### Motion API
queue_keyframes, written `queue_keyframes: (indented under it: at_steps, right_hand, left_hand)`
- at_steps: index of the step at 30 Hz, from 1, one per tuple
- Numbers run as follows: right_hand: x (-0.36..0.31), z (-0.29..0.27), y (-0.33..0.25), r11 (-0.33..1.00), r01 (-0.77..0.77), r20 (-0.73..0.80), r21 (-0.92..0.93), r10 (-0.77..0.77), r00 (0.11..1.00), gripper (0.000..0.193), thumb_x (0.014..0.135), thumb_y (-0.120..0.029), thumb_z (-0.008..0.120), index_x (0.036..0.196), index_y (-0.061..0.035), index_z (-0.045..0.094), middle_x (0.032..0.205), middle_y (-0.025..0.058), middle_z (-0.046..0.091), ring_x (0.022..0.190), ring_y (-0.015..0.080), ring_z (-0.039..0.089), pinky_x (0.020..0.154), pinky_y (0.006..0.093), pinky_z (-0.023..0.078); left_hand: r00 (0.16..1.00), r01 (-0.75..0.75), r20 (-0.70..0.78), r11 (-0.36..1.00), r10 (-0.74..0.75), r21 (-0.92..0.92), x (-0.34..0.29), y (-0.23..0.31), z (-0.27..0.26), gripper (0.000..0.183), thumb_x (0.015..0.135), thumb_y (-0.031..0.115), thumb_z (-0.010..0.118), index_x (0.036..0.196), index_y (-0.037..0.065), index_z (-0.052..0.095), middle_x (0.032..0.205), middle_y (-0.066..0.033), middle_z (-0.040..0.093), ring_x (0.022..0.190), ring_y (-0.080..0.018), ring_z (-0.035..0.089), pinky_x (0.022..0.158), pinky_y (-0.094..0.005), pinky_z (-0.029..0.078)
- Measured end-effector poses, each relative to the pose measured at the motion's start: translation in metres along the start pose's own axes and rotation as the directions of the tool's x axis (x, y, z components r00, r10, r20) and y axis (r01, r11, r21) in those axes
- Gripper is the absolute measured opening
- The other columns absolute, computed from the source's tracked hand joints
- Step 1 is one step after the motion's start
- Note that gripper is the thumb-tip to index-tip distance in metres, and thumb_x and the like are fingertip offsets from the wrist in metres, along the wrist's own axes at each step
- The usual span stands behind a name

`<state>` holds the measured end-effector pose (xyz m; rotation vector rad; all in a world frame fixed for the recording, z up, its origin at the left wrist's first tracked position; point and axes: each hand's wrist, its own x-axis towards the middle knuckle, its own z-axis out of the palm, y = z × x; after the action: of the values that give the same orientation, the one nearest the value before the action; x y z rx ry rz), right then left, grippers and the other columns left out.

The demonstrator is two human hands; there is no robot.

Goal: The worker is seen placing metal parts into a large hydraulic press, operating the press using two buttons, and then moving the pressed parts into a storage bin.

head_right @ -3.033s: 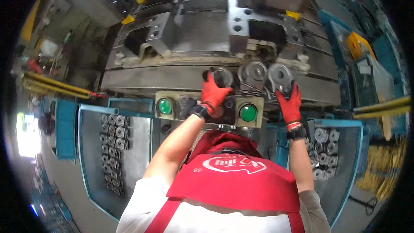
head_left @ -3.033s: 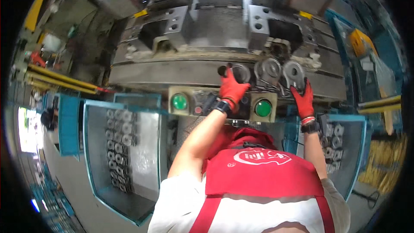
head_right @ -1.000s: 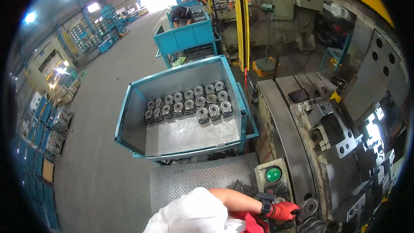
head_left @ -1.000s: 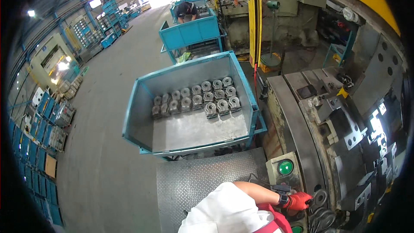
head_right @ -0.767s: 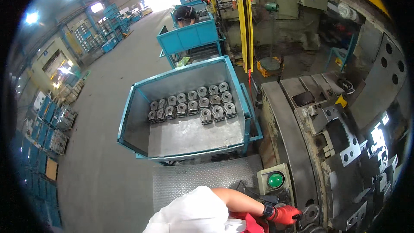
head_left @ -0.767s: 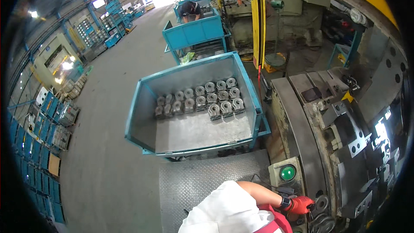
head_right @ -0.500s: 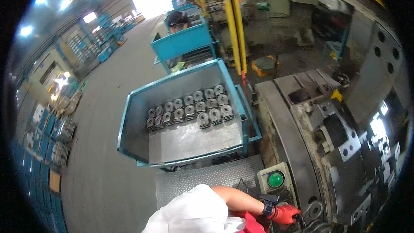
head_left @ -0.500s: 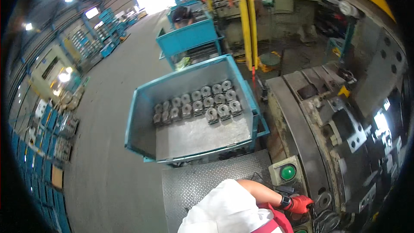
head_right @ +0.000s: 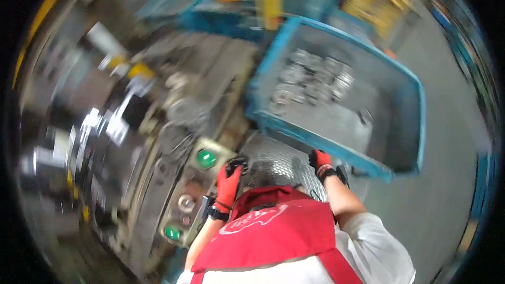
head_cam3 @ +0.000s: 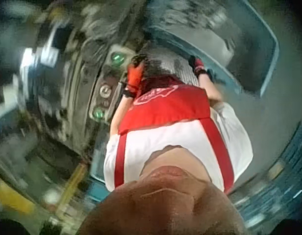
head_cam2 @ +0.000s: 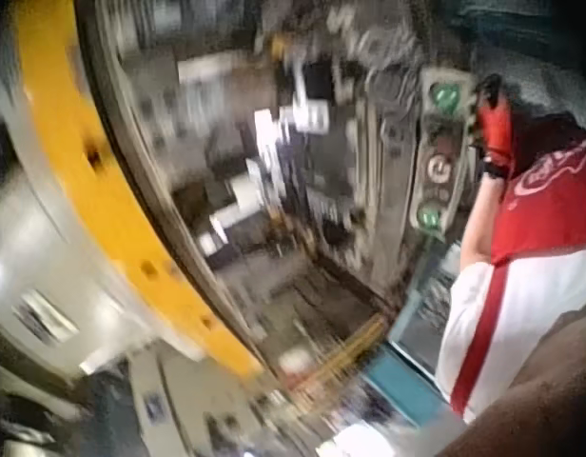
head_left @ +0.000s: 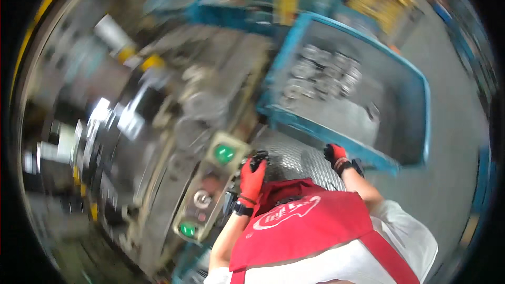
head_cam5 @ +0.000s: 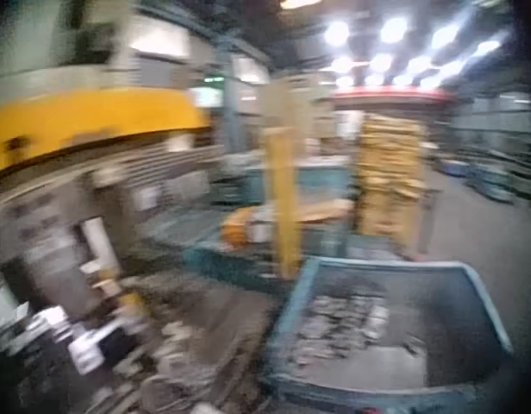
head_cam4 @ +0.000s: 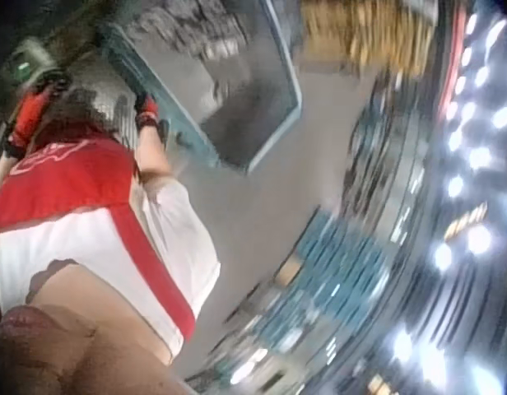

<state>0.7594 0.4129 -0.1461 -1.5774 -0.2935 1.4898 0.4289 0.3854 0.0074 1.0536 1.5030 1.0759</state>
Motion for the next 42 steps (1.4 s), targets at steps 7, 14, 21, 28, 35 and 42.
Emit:
queue_keyframes:
  at_steps: [7,14,21,28,35,42]
  right_hand:
    - [-0.029,-0.182,0.049,0.992,0.069,0.197,0.107,-0.089,0.976,0.025,0.082,-0.031,0.042,0.093,-0.0103,0.049,0.093,0.0119,0.055,0.083,0.0233,0.053,0.067,0.0371,0.043]
    - [-0.033,-0.225,0.072,0.950,-0.052,-0.116,0.307,0.092,0.989,0.035,0.085,-0.034,0.040,0.106,-0.0080,0.049,0.098,0.0118,0.056,0.085,0.0244,0.053,0.071,0.0359,0.044]
    - [-0.012,-0.234,0.038,0.983,0.142,-0.088,0.115,-0.132,0.987,0.034,0.083,-0.031,0.046,0.108,-0.0069,0.048,0.097,0.0109,0.057,0.082,0.0223,0.056,0.072,0.0359,0.045]
    - [0.055,-0.269,-0.033,0.995,-0.081,-0.182,0.058,0.091,0.979,0.029,0.082,-0.024,0.050,0.103,-0.0048,0.051,0.090,0.0112,0.059,0.076,0.0207,0.057,0.065,0.0306,0.047]
    - [0.156,-0.304,-0.111,0.847,-0.044,-0.283,-0.529,-0.128,0.951,0.023,0.076,-0.023,0.053,0.081,-0.0013,0.059,0.067,0.0040,0.057,0.062,0.0129,0.052,0.058,0.0267,0.041]
    - [0.292,-0.330,-0.113,0.428,-0.164,-0.294,-0.889,-0.258,0.920,0.044,0.072,-0.035,0.054,0.103,-0.0040,0.052,0.093,0.0184,0.057,0.090,0.0342,0.053,0.079,0.0409,0.041]
  left_hand:
    - [0.900,0.003,0.435,1.000,-0.009,0.016,0.023,0.012,0.152,0.017,0.079,0.003,0.054,0.096,-0.001,0.057,0.088,-0.0034,0.060,0.079,-0.0092,0.054,0.073,-0.0219,0.043]
    - [0.750,0.000,0.657,0.994,-0.075,0.113,0.022,0.008,0.229,0.020,0.079,0.006,0.054,0.099,0.001,0.056,0.092,-0.0037,0.060,0.081,-0.0097,0.053,0.073,-0.0225,0.042]
    - [0.734,0.144,0.618,0.954,-0.282,0.264,0.070,-0.002,0.267,0.024,0.079,0.013,0.057,0.100,0.002,0.056,0.088,-0.0042,0.060,0.078,-0.0108,0.054,0.070,-0.0230,0.043]
    - [0.683,0.169,0.592,0.881,-0.428,0.441,0.147,-0.058,0.310,0.035,0.075,0.028,0.060,0.096,0.001,0.055,0.087,-0.0114,0.061,0.082,-0.0197,0.057,0.075,-0.0297,0.043]
    - [0.742,-0.088,0.523,0.713,-0.419,0.696,0.198,-0.083,0.357,0.037,0.073,0.030,0.058,0.098,0.003,0.055,0.093,-0.0149,0.060,0.089,-0.0297,0.056,0.077,-0.0354,0.042]
    - [0.802,0.179,0.324,0.720,-0.501,0.670,0.236,-0.147,0.387,0.032,0.075,0.019,0.058,0.102,0.002,0.054,0.091,-0.0095,0.059,0.077,-0.0182,0.057,0.068,-0.0307,0.046]
